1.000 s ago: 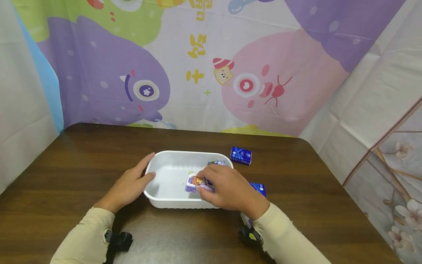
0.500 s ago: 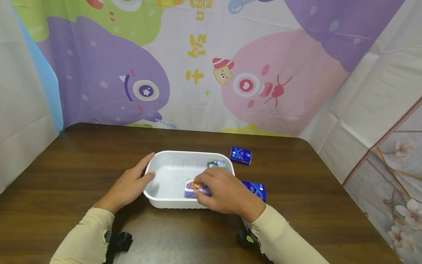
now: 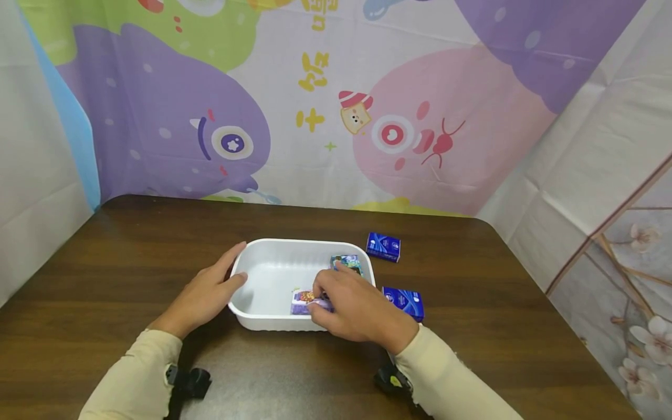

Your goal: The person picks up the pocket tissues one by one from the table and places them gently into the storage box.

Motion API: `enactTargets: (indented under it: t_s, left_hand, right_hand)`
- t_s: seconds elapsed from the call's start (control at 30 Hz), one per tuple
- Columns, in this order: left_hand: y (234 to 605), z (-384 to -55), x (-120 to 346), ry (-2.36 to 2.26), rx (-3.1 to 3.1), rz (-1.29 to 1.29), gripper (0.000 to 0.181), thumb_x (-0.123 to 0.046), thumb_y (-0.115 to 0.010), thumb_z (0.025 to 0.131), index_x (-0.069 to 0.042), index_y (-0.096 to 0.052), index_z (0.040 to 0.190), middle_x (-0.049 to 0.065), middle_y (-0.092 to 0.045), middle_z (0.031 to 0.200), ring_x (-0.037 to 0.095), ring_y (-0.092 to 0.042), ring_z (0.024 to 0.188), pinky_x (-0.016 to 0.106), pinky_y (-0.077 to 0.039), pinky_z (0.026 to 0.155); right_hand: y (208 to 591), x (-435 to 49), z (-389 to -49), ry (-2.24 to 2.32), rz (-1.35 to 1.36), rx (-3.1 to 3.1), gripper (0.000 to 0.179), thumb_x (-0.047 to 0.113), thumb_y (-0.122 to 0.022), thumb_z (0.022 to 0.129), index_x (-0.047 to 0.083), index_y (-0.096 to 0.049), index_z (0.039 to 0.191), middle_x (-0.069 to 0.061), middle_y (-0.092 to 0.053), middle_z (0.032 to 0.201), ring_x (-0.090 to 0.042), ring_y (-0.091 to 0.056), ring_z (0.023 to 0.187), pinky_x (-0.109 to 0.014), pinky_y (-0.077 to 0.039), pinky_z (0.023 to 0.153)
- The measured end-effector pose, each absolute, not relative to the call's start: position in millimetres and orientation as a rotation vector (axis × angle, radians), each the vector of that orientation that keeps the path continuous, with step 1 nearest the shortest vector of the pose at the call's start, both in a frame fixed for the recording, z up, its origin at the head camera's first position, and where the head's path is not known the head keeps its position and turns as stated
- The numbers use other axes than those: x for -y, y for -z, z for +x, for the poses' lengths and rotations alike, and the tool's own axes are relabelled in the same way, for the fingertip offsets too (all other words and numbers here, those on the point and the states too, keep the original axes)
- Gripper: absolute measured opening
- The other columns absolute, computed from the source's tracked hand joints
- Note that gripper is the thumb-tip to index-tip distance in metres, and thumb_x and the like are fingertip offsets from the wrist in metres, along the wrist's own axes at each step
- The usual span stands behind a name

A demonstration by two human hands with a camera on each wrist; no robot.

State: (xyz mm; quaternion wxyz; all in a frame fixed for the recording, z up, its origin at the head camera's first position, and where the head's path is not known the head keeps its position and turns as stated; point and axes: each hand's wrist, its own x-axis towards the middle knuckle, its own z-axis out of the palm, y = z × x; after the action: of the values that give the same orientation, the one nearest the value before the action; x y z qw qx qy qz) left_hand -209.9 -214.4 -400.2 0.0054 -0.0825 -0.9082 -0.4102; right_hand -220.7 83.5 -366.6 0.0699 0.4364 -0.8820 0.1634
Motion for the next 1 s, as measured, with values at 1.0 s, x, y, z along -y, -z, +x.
enactTargets:
  t_s: [1.0]
  left_hand:
    - [399.5, -209.5, 213.5, 1.269, 2.851, -0.254, 0.064, -0.033, -0.048, 0.105, -0.018, -0.021, 0.161, 0.023, -0.037, 0.156, 0.045, -0.045, 0.133, 0.065, -0.039, 0.101]
  right_hand:
    - [371.4, -83.1, -223.1, -0.548, 1.407, 2.657, 0.027, 0.031, -0.046, 0.105, 0.016, -0.067, 0.098, 0.008, -0.063, 0.096, -0.007, -0.059, 0.096, -0.043, -0.023, 0.119]
